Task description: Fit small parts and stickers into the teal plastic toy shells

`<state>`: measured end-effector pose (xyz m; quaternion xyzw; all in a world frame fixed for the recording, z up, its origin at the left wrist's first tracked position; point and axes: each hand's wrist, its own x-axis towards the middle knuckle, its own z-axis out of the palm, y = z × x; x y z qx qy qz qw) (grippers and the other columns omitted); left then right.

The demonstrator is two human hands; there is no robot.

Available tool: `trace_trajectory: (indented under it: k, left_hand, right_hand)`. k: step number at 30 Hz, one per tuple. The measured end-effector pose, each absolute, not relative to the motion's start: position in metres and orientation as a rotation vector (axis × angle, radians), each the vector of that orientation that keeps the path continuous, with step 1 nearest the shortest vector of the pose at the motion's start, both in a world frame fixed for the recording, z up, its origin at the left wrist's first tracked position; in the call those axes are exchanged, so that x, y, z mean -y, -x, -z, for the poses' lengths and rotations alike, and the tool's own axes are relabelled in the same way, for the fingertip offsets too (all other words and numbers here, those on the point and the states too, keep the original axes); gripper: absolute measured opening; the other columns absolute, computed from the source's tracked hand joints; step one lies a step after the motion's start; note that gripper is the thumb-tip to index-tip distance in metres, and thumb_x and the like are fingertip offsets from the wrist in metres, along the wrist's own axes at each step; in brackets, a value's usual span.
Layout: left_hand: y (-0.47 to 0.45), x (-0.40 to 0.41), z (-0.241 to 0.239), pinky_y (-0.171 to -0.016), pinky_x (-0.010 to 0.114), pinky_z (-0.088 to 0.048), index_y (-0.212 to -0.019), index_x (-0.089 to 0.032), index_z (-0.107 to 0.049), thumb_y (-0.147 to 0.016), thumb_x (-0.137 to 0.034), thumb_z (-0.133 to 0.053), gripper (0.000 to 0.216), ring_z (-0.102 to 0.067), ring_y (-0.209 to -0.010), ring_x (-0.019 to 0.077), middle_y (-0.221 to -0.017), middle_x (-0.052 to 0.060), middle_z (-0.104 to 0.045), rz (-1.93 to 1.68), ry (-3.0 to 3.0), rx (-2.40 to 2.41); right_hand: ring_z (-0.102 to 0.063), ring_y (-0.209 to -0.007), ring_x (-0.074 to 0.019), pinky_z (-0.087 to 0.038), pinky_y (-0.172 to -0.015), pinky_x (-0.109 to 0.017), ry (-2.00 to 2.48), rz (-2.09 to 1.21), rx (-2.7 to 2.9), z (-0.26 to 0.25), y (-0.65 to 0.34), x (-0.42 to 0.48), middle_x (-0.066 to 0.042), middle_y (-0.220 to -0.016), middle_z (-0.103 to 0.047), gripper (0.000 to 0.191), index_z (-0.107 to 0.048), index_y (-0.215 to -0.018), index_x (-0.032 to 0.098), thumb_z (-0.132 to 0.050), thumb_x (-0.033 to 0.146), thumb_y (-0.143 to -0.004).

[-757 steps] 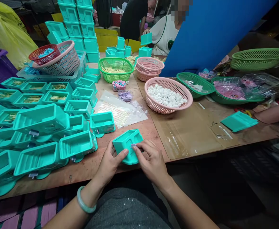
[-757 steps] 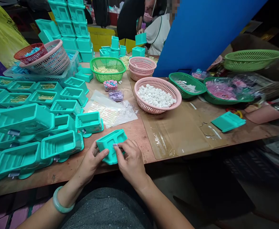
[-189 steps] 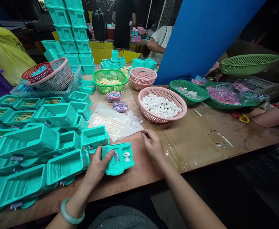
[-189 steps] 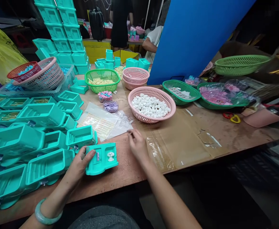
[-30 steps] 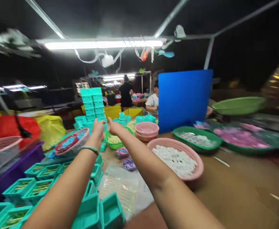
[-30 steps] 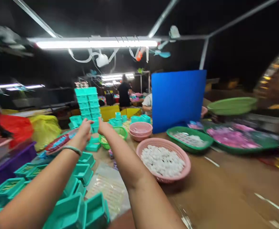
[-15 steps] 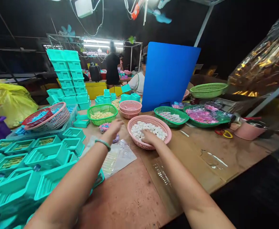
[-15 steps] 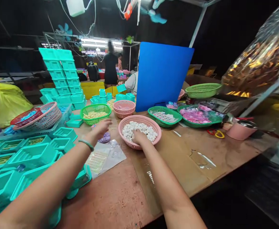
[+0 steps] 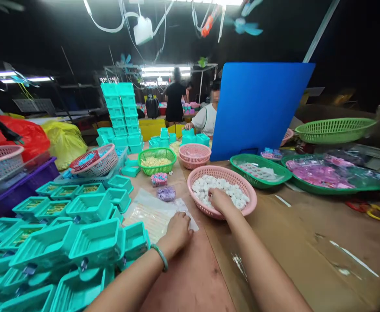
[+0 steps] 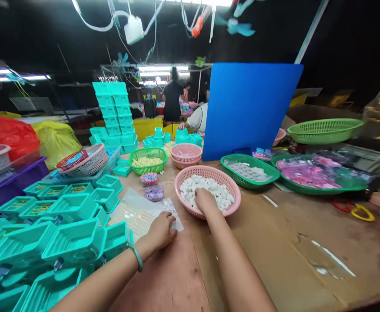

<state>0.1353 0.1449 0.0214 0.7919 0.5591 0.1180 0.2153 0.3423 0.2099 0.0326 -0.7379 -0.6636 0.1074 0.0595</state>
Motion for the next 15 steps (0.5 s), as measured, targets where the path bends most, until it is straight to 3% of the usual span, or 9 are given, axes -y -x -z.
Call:
trace_trajectory:
  k: [4, 10, 15]
  left_hand:
    - [-0.119, -0.218, -0.114, -0.097, 0.049, -0.055, -0.128, -0.018, -0.062, -0.097, -0.034, -0.064, 0.035, -0.066, -0.112, 0.0252, -0.128, 0.010, -0.066, -0.491, -2.171, -1.806]
    - [-0.042, -0.306, -0.281, -0.094, 0.048, -0.057, -0.131, -0.018, -0.059, -0.096, -0.036, -0.066, 0.040, -0.065, -0.113, 0.0261, -0.132, 0.011, -0.063, -0.656, -1.990, -2.267]
    - [0.009, -0.310, -0.339, -0.094, 0.048, -0.057, -0.131, -0.018, -0.060, -0.095, -0.036, -0.066, 0.040, -0.065, -0.113, 0.0263, -0.132, 0.011, -0.063, -0.669, -1.846, -2.496]
  right_hand:
    - [-0.071, -0.094, -0.0234, -0.043, -0.077, -0.030, 2.195, -0.327, 1.989, -0.034, -0.336, -0.207, -0.015, -0.118, -0.069, 0.028, -0.073, -0.105, 0.017, -0.050, 0.012, -0.090]
    - [-0.073, -0.087, -0.0257, -0.046, -0.076, -0.033, 2.056, -0.302, 2.006, -0.009, -0.343, -0.221, -0.011, -0.099, -0.069, 0.025, -0.070, -0.084, 0.022, -0.050, 0.006, -0.084]
    - [-0.072, -0.083, -0.0259, -0.048, -0.079, -0.036, 1.920, -0.284, 1.993, 0.042, -0.357, -0.251, -0.010, -0.091, -0.066, 0.024, -0.065, -0.076, 0.025, -0.053, 0.006, -0.082]
